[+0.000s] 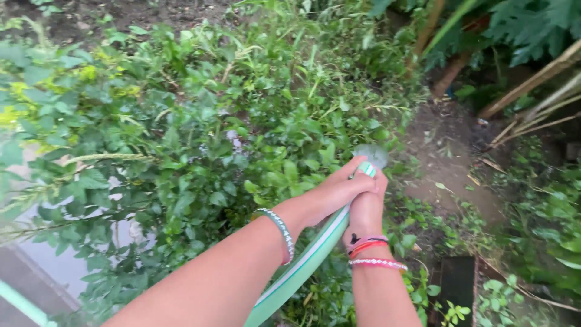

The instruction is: Water the plants in the garden using a hose.

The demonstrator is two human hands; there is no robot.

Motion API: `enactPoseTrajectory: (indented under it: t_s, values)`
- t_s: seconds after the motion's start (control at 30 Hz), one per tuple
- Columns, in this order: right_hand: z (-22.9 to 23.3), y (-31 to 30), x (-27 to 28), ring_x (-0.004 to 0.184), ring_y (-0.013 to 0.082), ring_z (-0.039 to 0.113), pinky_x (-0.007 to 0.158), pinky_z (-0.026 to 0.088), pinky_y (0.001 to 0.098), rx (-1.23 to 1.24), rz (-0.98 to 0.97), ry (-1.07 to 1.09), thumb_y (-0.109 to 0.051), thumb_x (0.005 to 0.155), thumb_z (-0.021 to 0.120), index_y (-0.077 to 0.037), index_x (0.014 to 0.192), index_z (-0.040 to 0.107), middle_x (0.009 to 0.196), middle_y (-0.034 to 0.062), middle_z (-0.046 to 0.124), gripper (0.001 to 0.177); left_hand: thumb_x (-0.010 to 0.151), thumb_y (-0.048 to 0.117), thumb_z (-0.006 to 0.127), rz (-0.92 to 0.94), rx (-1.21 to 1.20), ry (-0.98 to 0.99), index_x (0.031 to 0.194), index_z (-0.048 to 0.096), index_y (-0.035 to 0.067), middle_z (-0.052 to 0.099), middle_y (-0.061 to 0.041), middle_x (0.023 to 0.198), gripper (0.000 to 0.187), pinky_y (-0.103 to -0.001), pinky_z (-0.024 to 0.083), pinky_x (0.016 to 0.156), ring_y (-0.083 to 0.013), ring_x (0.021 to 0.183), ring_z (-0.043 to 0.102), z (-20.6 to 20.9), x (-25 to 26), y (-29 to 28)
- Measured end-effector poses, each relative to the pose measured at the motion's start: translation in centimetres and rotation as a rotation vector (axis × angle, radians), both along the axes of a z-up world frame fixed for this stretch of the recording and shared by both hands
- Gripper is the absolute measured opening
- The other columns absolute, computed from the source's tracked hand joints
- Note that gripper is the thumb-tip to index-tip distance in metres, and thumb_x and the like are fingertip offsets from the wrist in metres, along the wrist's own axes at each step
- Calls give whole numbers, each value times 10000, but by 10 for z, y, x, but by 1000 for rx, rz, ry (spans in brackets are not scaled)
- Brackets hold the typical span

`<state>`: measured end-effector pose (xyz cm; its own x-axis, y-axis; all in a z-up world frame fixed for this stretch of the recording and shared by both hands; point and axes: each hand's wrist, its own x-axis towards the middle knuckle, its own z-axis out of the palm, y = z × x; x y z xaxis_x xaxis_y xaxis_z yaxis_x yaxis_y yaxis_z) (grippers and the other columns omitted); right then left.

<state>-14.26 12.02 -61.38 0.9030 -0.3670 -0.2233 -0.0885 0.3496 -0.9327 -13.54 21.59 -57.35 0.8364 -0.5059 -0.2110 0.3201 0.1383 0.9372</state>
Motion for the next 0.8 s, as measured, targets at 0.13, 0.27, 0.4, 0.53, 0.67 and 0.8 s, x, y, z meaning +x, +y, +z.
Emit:
enactPoseTrajectory:
  t_s: [0.13,0.27,0.4,0.53,0.67,0.8]
  values:
    - [-14,9,19,1001,217,597,852,526,417,159,129,-46,-301,973,562,-141,1296,522,1065,50,562,363,693,517,775,22,195,-35,1613,256,135,450,-157,1519,1123,-374,366,1110,-256,1380,464,16,5,27]
    - [1,39,29,1016,222,639,858,538,414,166,139,35,-365,924,525,-171,1269,537,1045,50,598,395,593,496,818,53,139,-41,1590,265,107,519,-172,1483,1204,-367,402,1096,-268,1351,527,-3,22,38]
    - [9,70,37,978,272,664,821,552,460,130,187,97,-365,897,457,-200,1256,538,1026,73,617,403,580,574,748,211,274,-6,1640,263,170,578,-194,1441,1233,-356,427,1074,-308,1292,599,-9,26,62]
    - [-5,87,59,964,291,676,802,550,471,30,241,101,-361,910,431,-124,1242,564,1014,100,627,429,603,648,722,238,365,-24,1622,297,135,546,-194,1484,1218,-358,408,1093,-314,1333,566,-23,43,81]
    - [9,119,66,895,262,664,750,556,446,80,231,190,-345,868,427,-216,1225,517,971,64,605,390,603,629,715,278,350,-9,1620,292,142,547,-194,1481,1205,-359,414,1087,-312,1324,574,-31,52,104]
    - [-6,134,86,851,179,594,701,523,358,-29,262,8,-311,966,570,-100,1200,511,988,46,559,321,673,620,688,404,275,-90,1580,400,115,571,-199,1465,1077,-342,421,1082,-291,1323,582,-40,62,122]
